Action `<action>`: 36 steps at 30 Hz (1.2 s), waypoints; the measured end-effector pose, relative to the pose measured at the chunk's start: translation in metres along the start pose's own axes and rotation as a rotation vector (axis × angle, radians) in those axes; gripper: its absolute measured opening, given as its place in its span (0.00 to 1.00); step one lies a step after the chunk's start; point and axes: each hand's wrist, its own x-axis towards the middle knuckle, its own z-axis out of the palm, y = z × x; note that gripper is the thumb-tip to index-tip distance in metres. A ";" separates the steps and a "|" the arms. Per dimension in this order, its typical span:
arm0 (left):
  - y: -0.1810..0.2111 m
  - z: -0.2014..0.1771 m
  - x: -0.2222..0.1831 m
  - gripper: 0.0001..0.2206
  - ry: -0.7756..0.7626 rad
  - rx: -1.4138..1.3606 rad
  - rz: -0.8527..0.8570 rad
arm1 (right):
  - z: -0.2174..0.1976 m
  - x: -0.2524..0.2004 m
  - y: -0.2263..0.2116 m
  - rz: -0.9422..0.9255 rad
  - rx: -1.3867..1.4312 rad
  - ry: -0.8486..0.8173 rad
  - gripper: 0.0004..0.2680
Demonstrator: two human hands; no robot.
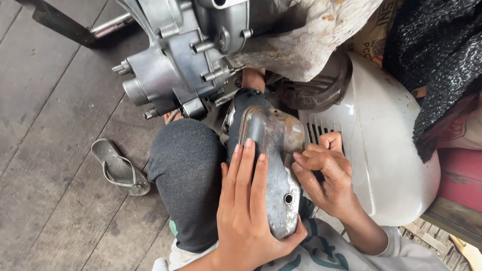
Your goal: Scraping residue or paint off a metal motorcycle component using a small metal blade and a brush.
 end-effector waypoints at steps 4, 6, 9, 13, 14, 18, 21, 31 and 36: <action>0.000 0.002 0.000 0.46 0.034 0.007 0.009 | 0.001 0.002 0.004 -0.007 -0.037 0.011 0.07; 0.002 0.002 0.002 0.46 0.060 0.012 -0.001 | 0.002 0.006 0.001 -0.009 -0.069 0.023 0.07; 0.003 0.001 -0.001 0.47 0.055 0.016 -0.021 | 0.003 -0.003 -0.001 0.003 -0.018 0.010 0.08; 0.003 0.002 0.002 0.46 0.076 0.001 -0.014 | 0.003 0.004 0.000 -0.005 -0.049 0.017 0.07; 0.004 0.001 0.002 0.46 0.080 0.008 -0.016 | 0.003 0.008 -0.003 0.010 -0.063 0.013 0.07; 0.006 -0.001 0.000 0.47 0.067 0.033 -0.031 | 0.003 0.003 -0.012 0.023 -0.071 0.004 0.07; 0.006 0.001 0.002 0.48 0.060 0.039 -0.026 | 0.004 -0.001 -0.003 0.016 -0.061 0.028 0.06; 0.006 0.000 0.003 0.47 0.053 0.039 -0.031 | 0.005 0.007 -0.007 0.037 -0.069 0.015 0.06; 0.008 -0.002 0.001 0.47 0.053 0.043 -0.046 | 0.004 0.002 -0.022 0.040 -0.076 -0.012 0.09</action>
